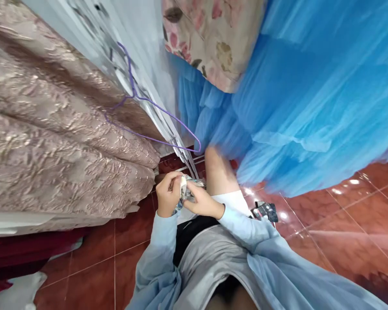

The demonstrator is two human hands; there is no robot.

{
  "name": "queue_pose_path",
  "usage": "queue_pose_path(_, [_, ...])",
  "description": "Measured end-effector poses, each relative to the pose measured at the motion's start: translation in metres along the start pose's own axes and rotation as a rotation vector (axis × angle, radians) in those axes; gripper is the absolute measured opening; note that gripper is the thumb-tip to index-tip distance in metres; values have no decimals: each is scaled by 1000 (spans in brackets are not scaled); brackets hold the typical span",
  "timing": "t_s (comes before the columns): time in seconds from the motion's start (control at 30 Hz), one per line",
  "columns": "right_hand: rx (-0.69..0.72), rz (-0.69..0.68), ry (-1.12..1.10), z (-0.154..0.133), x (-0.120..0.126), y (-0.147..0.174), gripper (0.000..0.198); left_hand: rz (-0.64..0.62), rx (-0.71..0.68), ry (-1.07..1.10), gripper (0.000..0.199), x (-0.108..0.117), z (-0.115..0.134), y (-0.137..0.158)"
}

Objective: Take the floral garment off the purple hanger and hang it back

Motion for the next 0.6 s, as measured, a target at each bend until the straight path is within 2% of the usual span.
queue_pose_path(0.1, [-44,-66,-117,-11,-4,6,39,11,24,20,15,2,-3,4])
queue_pose_path(0.2, [-91,-50,-194,-10,-1,7,12,-63,97,223,22,4,-13,13])
queue_pose_path(0.3, [-33,-46,-305,-15,11,5,18,-260,151,403,50,3,-24,26])
queue_pose_path(0.37, [22,-29,-343,-23,22,3,20,-365,217,436,60,0,-33,37])
queue_pose_path(0.47, [90,-22,-299,-36,34,3,25,-439,305,376,51,-8,-48,51])
queue_pose_path(0.6, [163,75,-141,-48,52,3,25,-463,245,230,34,-14,-70,54])
Point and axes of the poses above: each hand's wrist, its own y-axis away from the middle knuckle, its own x-axis out of the back of the hand, z = x × y, the point moved 2 cm from there along -y, towards the middle knuckle, and after that the axes turned 10 degrees about -z, right-handed, at the moved point
